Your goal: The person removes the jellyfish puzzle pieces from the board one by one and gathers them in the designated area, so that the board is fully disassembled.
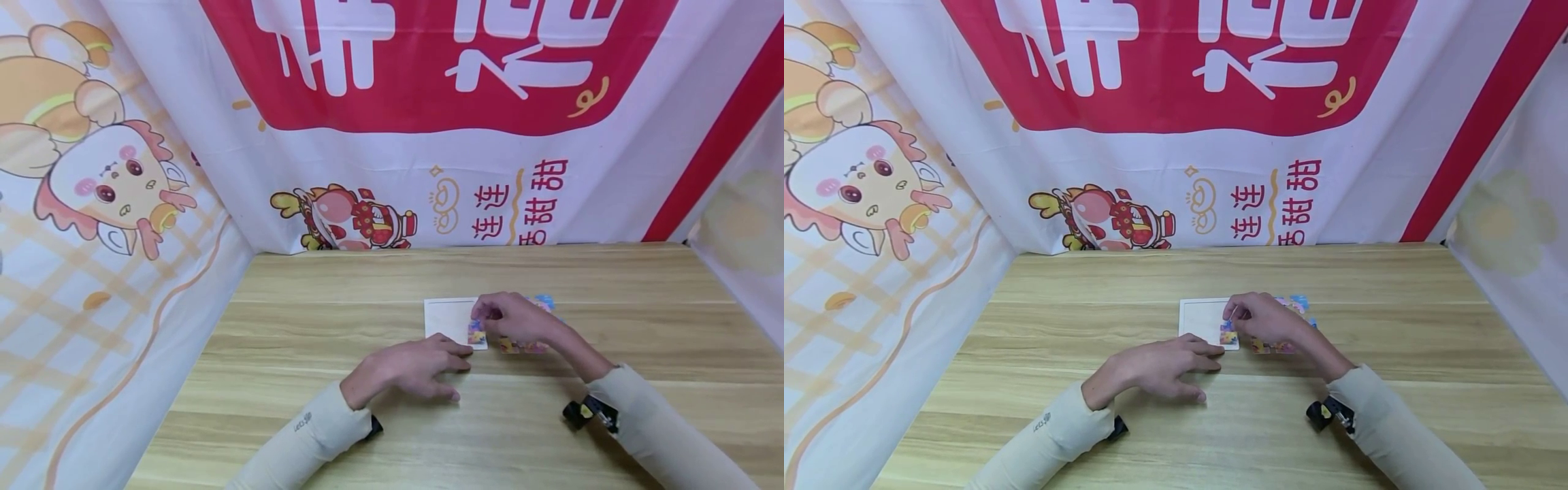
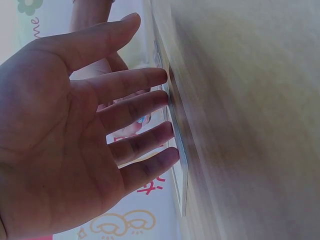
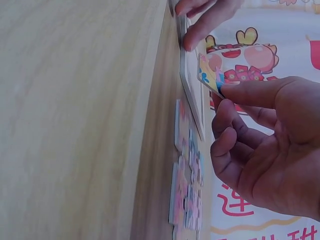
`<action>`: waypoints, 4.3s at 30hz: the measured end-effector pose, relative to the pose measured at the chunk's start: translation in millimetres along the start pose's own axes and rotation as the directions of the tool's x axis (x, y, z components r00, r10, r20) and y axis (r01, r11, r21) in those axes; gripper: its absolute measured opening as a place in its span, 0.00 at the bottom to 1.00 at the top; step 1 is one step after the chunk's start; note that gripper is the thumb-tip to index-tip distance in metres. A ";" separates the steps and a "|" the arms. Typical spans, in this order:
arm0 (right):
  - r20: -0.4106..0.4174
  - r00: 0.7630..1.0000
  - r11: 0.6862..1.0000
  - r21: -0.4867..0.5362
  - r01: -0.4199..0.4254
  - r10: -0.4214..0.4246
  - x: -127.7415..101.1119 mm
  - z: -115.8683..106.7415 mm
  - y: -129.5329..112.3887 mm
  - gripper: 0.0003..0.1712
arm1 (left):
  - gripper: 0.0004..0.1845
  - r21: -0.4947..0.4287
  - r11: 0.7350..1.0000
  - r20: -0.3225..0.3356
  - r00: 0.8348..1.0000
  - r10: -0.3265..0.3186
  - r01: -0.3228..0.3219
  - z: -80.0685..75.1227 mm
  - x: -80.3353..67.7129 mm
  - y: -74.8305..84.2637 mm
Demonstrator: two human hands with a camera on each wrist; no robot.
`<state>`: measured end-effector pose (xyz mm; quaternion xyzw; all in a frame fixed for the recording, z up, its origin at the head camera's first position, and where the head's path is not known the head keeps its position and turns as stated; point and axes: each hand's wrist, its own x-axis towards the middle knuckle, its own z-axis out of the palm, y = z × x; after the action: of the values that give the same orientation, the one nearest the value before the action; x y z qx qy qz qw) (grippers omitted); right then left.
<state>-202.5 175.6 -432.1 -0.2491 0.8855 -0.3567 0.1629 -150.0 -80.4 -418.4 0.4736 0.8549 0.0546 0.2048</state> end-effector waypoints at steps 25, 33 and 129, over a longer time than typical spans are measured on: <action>0.032 0.999 0.997 0.082 -0.009 0.006 -19.8 -17.8 17.7 0.07 | 0.32 -0.012 1.000 0.006 1.000 -0.016 0.016 0.0 -1.9 1.7; 0.053 0.998 0.993 0.117 -0.026 0.020 -23.1 -21.7 21.6 0.08 | 0.31 -0.023 0.999 0.006 1.000 -0.024 0.024 0.5 -1.8 1.6; -0.033 0.982 0.981 -0.060 -0.185 0.184 -90.0 -45.6 75.2 0.08 | 0.31 -0.041 0.998 0.030 0.998 -0.048 0.049 0.7 -5.3 2.7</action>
<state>-174.1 297.6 -444.1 -0.1661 0.9177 -0.3154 0.1754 -145.1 -83.4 -416.8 0.4490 0.8618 0.0606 0.2282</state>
